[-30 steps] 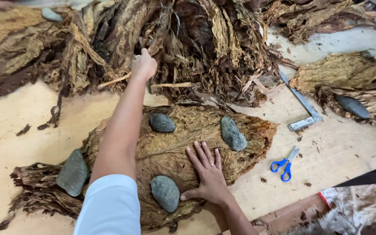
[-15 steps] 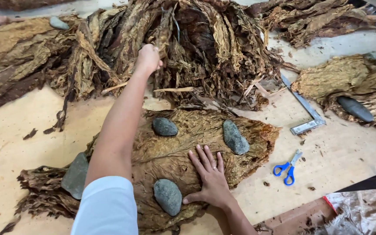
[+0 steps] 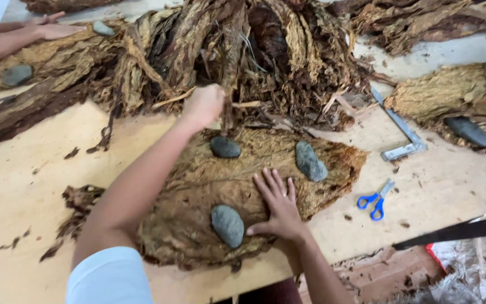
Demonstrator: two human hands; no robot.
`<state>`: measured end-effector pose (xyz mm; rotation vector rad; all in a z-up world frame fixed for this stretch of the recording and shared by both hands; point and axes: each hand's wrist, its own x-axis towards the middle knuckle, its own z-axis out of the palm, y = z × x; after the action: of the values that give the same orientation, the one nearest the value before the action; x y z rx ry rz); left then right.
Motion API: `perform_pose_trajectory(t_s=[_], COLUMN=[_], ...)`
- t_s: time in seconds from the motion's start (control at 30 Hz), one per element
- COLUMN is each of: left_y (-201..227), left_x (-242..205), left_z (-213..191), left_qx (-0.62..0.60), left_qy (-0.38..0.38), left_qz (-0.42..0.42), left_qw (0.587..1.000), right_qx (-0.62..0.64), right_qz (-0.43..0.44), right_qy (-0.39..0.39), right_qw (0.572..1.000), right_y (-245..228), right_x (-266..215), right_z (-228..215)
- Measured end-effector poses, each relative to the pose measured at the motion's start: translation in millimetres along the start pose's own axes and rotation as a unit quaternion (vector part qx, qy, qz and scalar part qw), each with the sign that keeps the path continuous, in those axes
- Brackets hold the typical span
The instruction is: The person uses smooth stones to press and rub a large piece of fibrous material on a wooden table. They repeatedly lift, fold, and reposition the material while applying pressure with the stones. Other workers are visible in the background performing similar actions.
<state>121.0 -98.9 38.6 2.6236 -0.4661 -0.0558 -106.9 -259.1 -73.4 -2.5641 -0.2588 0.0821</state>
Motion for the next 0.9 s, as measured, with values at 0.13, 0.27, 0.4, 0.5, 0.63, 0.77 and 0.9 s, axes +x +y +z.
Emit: perform_pose_trajectory(t_s=[0.13, 0.27, 0.4, 0.5, 0.63, 0.77, 0.9], left_y=[-31, -8, -12, -14, -24, -16, -49], left_x=[-36, -95, -119, -135, -148, -172, -159], left_z=[-34, -59, -48, -48, -54, -109, -145], left_qx=[-0.176, -0.369, -0.376, -0.314, -0.311, -0.338, -0.499], left_qy=[0.014, -0.008, -0.030, -0.013, 0.010, 0.065, 0.170], left_qz=[0.067, 0.065, 0.092, 0.101, 0.106, -0.055, -0.098], left_qw=[0.982, 0.927, 0.922, 0.944, 0.944, 0.937, 0.844], right_qx=[0.202, 0.381, 0.699, 0.772, 0.769, 0.745, 0.709], right_qz=[-0.046, 0.044, 0.102, 0.125, 0.111, 0.156, 0.230], right_qy=[0.140, 0.257, 0.123, 0.090, 0.079, 0.058, 0.103], right_qw=[0.968, 0.887, 0.697, 0.616, 0.624, 0.646, 0.659], right_y=[13, -32, -77, -98, -97, -102, -64], right_x=[0, 21, 58, 82, 91, 50, 21], right_z=[2, -19, 0, 16, 42, 8, -20])
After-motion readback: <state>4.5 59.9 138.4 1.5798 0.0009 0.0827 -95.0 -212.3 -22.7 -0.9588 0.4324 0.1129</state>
